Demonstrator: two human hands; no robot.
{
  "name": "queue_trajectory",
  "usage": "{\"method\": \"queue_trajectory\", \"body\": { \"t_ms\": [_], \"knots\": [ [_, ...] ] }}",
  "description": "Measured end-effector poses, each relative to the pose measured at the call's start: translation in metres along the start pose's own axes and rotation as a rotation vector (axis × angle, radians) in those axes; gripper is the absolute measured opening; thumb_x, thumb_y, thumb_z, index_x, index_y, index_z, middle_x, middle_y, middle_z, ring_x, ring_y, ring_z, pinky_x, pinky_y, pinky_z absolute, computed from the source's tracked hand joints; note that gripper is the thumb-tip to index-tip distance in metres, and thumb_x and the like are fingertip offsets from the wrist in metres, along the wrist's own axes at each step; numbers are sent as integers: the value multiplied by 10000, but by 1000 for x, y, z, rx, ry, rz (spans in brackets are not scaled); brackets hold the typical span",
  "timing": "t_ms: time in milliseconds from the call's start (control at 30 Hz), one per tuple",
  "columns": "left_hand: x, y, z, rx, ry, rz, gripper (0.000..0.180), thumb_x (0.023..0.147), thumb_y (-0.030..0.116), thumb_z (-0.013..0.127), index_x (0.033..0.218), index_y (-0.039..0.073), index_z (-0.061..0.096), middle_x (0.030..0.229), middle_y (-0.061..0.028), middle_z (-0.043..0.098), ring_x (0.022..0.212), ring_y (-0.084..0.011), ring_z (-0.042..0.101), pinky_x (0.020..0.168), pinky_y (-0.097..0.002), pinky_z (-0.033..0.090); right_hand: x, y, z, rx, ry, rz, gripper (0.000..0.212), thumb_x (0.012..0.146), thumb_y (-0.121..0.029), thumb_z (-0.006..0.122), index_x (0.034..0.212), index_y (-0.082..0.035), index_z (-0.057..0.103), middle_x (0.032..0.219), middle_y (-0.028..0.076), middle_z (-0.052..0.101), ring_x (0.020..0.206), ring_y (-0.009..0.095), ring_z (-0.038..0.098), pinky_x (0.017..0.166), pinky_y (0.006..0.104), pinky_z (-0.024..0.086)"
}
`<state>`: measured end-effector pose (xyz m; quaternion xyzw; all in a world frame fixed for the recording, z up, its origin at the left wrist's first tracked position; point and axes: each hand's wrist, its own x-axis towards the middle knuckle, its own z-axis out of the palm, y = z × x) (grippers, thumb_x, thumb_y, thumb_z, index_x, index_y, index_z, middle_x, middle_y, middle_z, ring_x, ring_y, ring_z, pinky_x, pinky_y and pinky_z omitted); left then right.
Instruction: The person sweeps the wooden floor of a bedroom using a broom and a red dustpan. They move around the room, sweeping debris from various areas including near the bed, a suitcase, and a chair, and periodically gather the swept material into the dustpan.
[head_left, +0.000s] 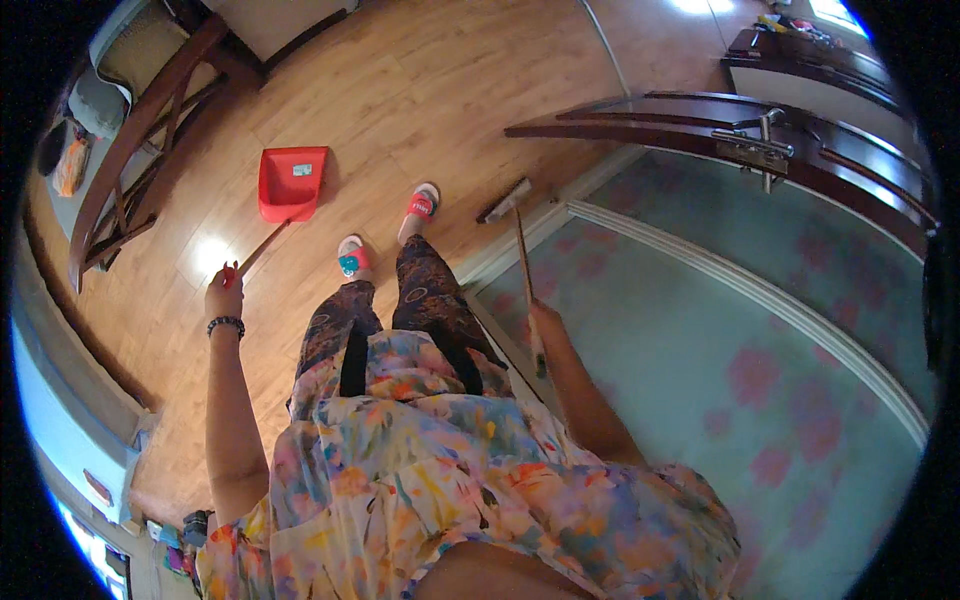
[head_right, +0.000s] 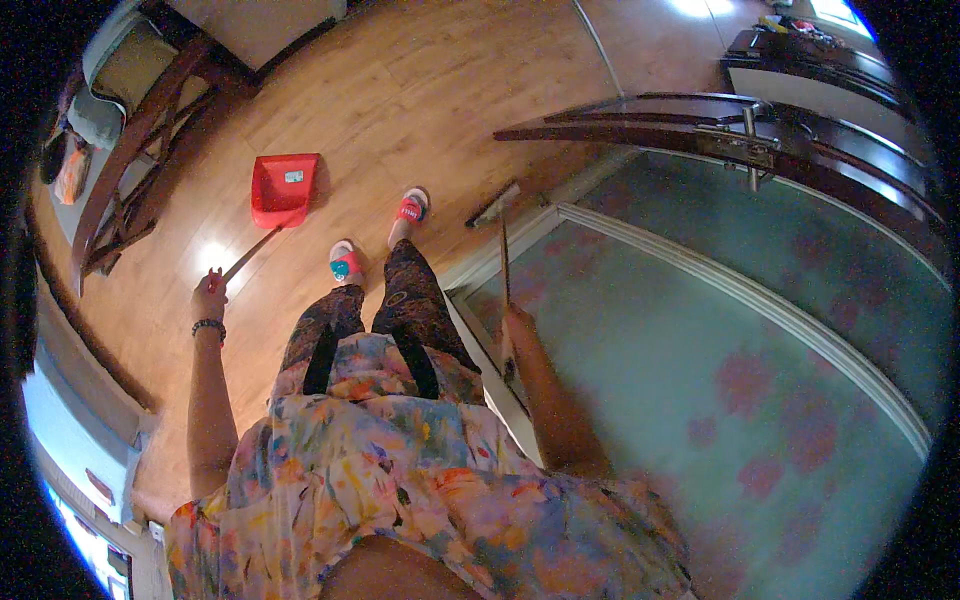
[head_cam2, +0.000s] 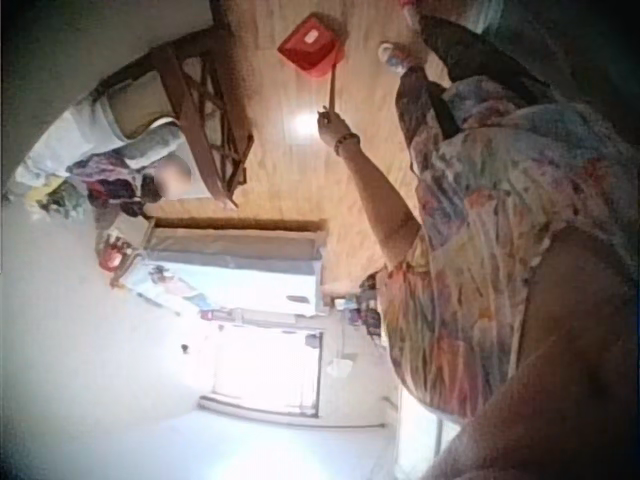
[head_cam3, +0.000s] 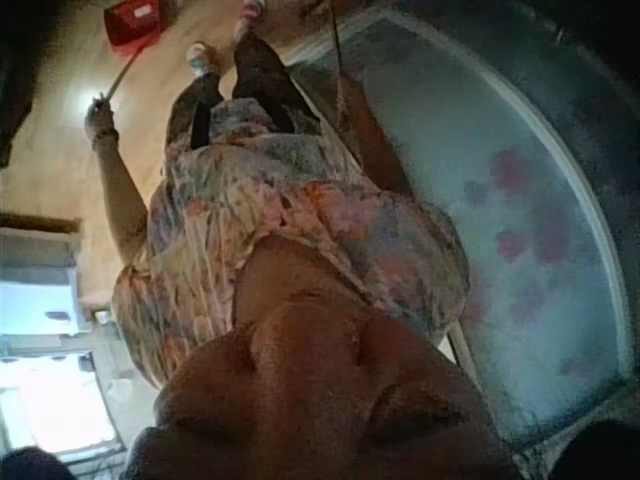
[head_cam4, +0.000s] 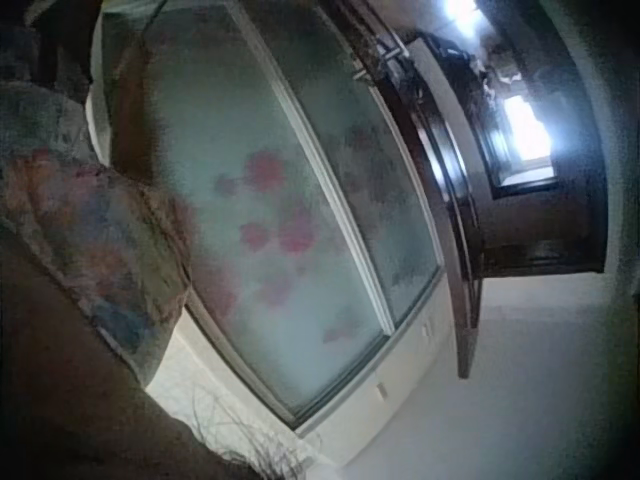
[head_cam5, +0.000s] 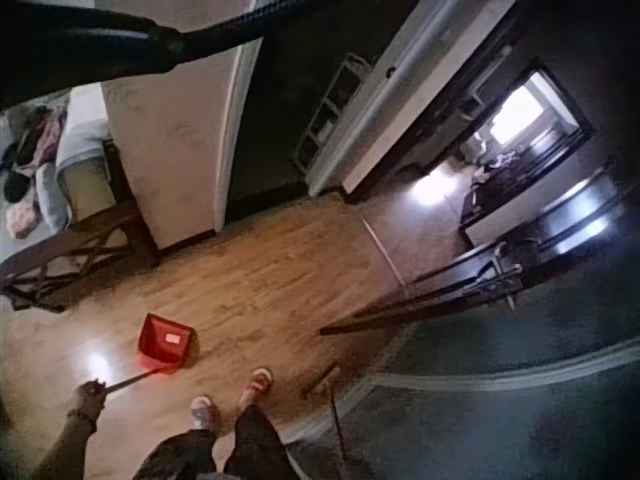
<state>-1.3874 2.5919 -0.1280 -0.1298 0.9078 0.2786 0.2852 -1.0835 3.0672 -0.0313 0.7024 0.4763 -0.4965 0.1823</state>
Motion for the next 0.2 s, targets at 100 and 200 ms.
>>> {"method": "queue_trajectory", "body": {
  "t_ms": [100,200],
  "knots": [
    [-4,8,4,44,17,-35,257,790,301,522,852,61,592,600,-91,586,512,-169,572,483,-304,442,23,-23,30,363,-416,-266,266,783,-293,524,794,-28,528,604,60,490,496,169,471,481,317,410],
    [1,8,3,60,-31,-85,278,789,298,560,910,50,592,700,-80,613,528,-117,560,504,-268,458,55,-74,104,481,-592,-343,299,719,-317,594,725,-27,524,610,89,502,575,185,494,584,298,408]
  ]
}}
